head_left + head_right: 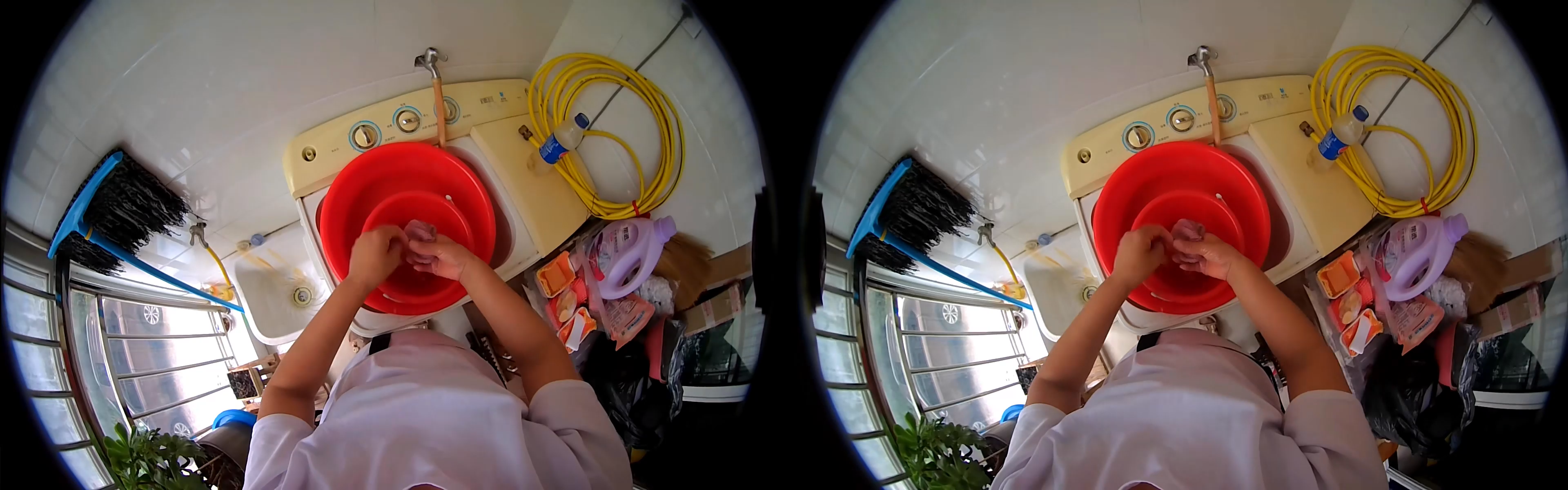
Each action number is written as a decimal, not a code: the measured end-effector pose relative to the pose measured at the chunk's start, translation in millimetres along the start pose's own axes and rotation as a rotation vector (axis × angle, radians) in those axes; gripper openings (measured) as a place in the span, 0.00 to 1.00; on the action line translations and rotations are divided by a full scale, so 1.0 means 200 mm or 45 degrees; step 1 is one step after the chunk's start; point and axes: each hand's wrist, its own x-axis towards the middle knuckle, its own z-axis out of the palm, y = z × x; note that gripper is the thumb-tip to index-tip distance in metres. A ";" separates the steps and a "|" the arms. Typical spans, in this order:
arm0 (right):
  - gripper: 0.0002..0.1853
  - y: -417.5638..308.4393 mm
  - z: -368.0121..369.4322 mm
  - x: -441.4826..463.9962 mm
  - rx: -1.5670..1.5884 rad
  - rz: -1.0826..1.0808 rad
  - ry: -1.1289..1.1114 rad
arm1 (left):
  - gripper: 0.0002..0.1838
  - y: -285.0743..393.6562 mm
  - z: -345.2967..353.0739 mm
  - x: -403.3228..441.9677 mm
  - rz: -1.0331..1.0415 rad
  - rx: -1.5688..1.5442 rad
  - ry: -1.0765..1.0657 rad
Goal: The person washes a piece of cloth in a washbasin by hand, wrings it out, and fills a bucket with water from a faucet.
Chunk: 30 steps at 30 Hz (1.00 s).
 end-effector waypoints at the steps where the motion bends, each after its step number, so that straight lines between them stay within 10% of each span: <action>1: 0.17 -0.01 0.01 0.00 -0.130 0.044 0.030 | 0.20 0.00 0.01 0.00 0.000 0.001 -0.005; 4: 0.14 -0.04 0.04 -0.02 -0.316 0.089 0.005 | 0.31 -0.06 0.09 0.05 0.862 0.605 0.318; 8: 0.09 -0.05 0.02 0.03 -0.480 0.268 0.010 | 0.31 -0.10 0.13 0.13 1.022 0.639 0.220; 30: 0.18 -0.10 0.09 0.12 -2.324 0.121 0.356 | 0.08 -0.03 0.31 0.21 -0.031 0.741 0.112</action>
